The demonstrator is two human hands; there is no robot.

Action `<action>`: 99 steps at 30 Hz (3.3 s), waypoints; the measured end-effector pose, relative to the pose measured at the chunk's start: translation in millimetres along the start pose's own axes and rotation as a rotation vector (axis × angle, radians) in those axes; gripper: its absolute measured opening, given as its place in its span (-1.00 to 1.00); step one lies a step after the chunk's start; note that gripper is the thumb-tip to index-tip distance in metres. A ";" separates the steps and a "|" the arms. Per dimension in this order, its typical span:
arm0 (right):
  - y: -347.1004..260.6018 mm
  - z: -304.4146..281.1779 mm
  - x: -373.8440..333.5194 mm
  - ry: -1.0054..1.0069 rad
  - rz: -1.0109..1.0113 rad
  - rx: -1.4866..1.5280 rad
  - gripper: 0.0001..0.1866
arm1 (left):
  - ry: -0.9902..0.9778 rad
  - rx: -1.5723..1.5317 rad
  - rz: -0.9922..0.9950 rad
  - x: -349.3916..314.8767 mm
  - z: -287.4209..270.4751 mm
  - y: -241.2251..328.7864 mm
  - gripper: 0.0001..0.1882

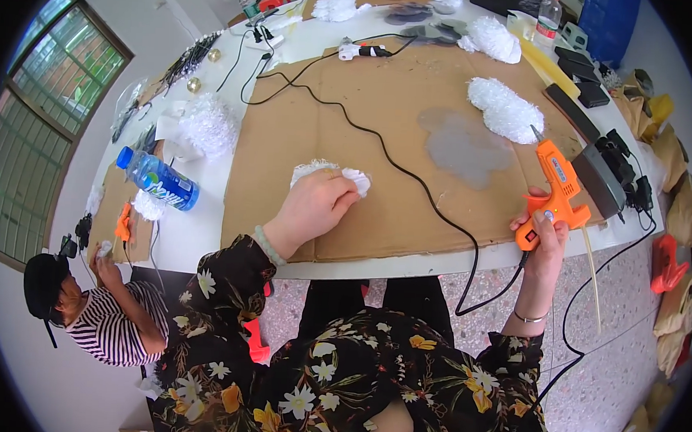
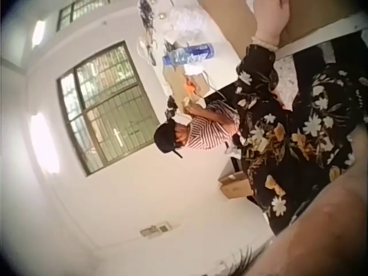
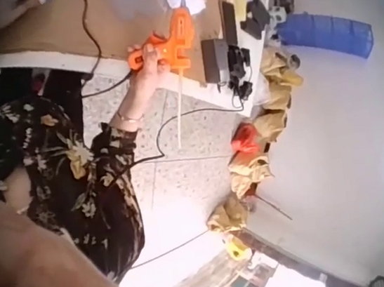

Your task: Use a hot glue gun to assemble parts of a white plush toy on a workbench.

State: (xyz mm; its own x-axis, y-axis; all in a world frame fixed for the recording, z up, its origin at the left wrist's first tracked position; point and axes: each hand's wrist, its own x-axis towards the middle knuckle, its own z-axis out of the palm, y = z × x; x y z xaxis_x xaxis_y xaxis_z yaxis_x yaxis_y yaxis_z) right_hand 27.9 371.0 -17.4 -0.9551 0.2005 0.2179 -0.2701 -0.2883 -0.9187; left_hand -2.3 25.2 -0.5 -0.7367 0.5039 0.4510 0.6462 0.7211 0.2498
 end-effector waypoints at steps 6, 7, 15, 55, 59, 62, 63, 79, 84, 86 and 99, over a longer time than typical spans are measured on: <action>5.3 -2.5 4.7 -0.005 -0.010 -0.002 -0.56 | -0.028 -0.406 -0.372 21.2 -1.6 -0.7 -0.80; 4.8 -1.2 6.3 -0.016 0.020 -0.003 -0.56 | -0.021 -0.433 -0.393 22.3 -12.7 -7.6 -0.78; 12.5 -8.9 10.1 -0.046 -0.046 -0.025 -0.53 | 0.156 -0.737 -0.563 -15.8 -44.4 -35.4 -0.65; 7.4 -13.2 7.0 -0.025 -0.046 0.026 -0.59 | 0.151 0.339 -0.176 -17.7 -80.0 -93.1 -0.78; 7.3 -16.7 4.3 -0.010 -0.060 0.020 -0.60 | 0.269 -0.667 -0.694 -16.7 -86.3 -75.5 -0.83; 13.3 -12.3 8.5 -0.030 -0.045 0.047 -0.60 | 0.199 -0.080 -0.552 -50.1 -73.0 -101.3 -0.80; 13.2 -10.5 7.0 -0.003 -0.041 0.006 -0.57 | 0.209 -0.083 -0.551 -50.4 -73.7 -99.8 -0.80; 15.0 -12.2 11.3 -0.002 -0.078 -0.075 -0.47 | -0.084 0.438 0.076 -33.3 -51.8 -27.8 -0.79; 13.9 -11.1 9.7 0.010 -0.079 -0.072 -0.47 | -0.167 0.520 0.174 -21.5 -43.0 -31.0 -0.91; 11.8 -10.1 10.2 0.008 -0.074 -0.051 -0.48 | -0.179 0.499 0.205 -19.9 -43.8 -30.4 -0.94; 11.3 -9.2 6.8 -0.016 -0.046 0.043 -0.59 | -0.135 -0.250 -0.274 -24.3 -41.1 -14.1 -0.78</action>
State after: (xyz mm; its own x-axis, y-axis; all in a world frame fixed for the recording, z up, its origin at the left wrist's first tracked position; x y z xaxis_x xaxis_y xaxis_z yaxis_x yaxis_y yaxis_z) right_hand 19.5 377.7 -29.3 -0.9434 0.1997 0.2647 -0.3180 -0.3189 -0.8928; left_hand 14.7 -16.7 20.2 -0.8976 0.3785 0.2258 0.4379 0.7081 0.5539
